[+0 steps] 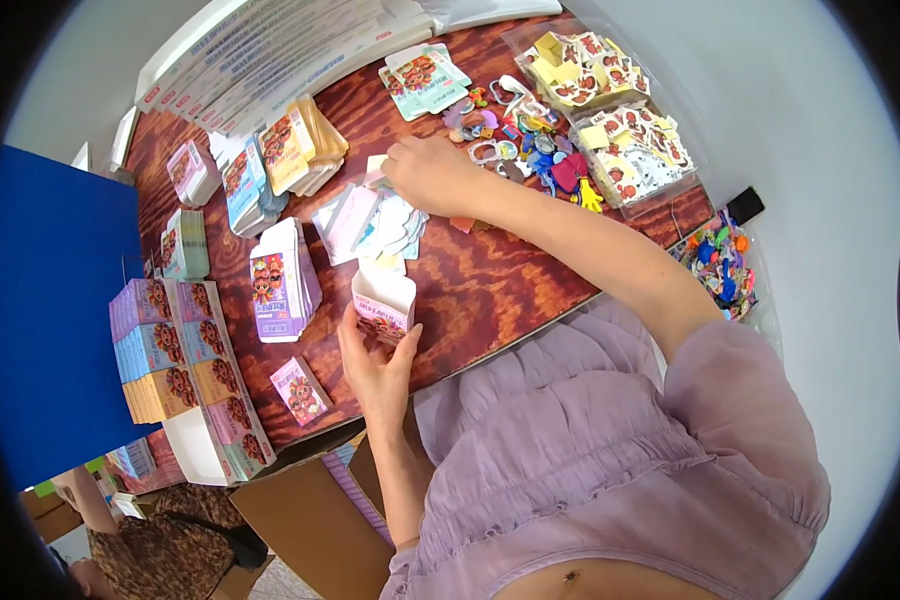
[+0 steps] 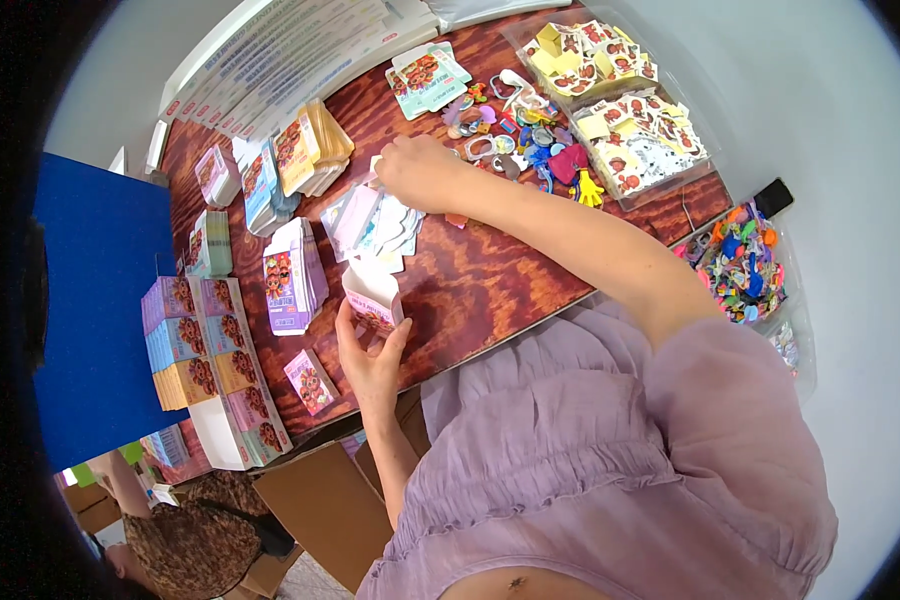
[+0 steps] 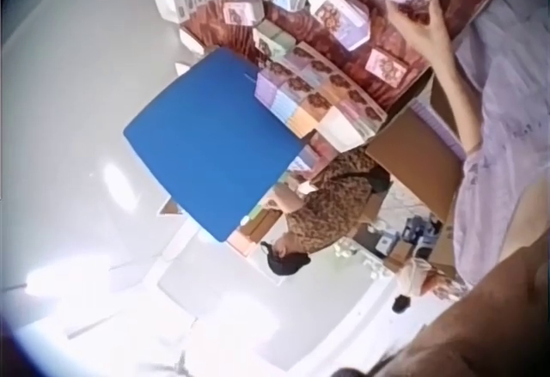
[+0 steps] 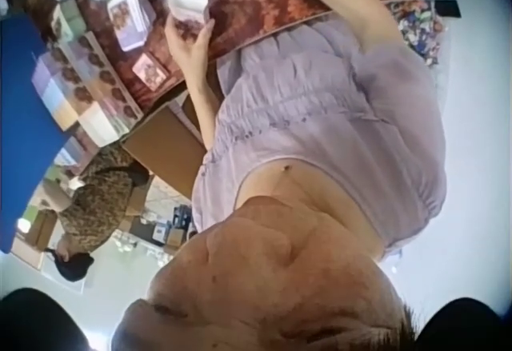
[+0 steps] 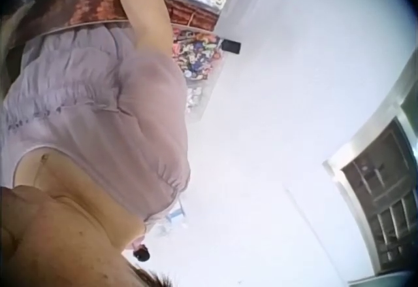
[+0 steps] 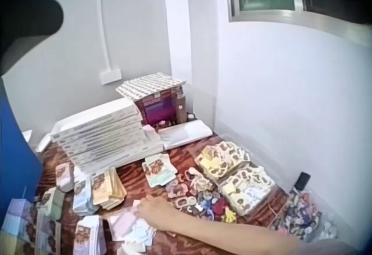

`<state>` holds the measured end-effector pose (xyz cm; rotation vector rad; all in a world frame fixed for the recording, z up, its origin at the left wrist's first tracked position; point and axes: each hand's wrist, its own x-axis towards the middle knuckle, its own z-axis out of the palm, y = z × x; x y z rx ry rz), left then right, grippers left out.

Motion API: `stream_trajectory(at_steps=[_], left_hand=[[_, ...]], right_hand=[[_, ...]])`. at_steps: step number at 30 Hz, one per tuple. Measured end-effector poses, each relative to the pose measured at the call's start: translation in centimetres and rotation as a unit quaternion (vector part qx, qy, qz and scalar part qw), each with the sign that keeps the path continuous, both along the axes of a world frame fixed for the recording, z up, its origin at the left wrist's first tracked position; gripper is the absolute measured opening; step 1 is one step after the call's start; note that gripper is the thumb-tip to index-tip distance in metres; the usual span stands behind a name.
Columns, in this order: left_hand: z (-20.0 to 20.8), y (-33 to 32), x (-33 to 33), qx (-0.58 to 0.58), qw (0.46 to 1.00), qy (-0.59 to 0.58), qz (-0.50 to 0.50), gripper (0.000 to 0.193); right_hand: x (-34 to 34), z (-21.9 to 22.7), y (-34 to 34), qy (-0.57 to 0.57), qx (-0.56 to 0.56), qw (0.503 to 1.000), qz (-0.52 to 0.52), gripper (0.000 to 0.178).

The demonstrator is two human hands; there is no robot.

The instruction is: Placing small toy figurines into small pink boxes.

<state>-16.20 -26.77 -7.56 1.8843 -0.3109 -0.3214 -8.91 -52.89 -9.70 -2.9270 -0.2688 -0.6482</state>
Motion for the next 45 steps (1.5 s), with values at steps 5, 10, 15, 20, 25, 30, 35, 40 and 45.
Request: stream_trajectory(at_steps=[5,10,15,20,25,30,35,40,45], left_hand=[[-0.1,-0.4,-0.4,-0.016,1.0,0.01,0.007,0.072],[-0.1,0.2,-0.9,-0.033,0.999,-0.002,0.031,0.071],[-0.1,1.6,-0.8,0.099,0.992,-0.067,0.027,0.071],[1.4,1.6,-0.5,0.247,0.954,-0.169,-0.027,0.073],[2.2,0.6,-0.9,0.266,0.943,-0.175,-0.094,0.073],[1.3,0.9,-1.1,0.271,0.941,-0.185,-0.083,0.073],[1.3,0.7,-1.1,0.244,0.938,-0.197,-0.15,0.074],[2.5,-1.1,-1.6,0.207,0.961,-0.125,-0.132,0.072],[1.4,-1.1,-1.4,0.174,0.964,-0.147,-0.135,0.073]], right_hand=[[-1.1,0.1,0.1,-0.096,-0.015,0.995,0.03,0.007],[-2.9,1.0,1.1,-0.137,0.012,0.988,0.068,0.007],[-4.8,1.6,0.8,0.008,0.36,0.933,-0.006,0.012],[-7.7,4.7,-0.1,0.295,0.569,0.767,0.028,0.016],[-9.2,5.4,0.4,0.276,0.295,0.912,0.074,0.024],[-8.6,5.8,0.9,0.316,0.215,0.919,0.097,0.022],[-9.1,5.7,1.2,0.363,0.26,0.885,0.129,0.024],[-9.3,4.5,3.1,0.295,0.353,0.887,0.053,0.026],[-12.2,4.2,4.5,0.18,0.436,0.882,-0.02,0.019]])
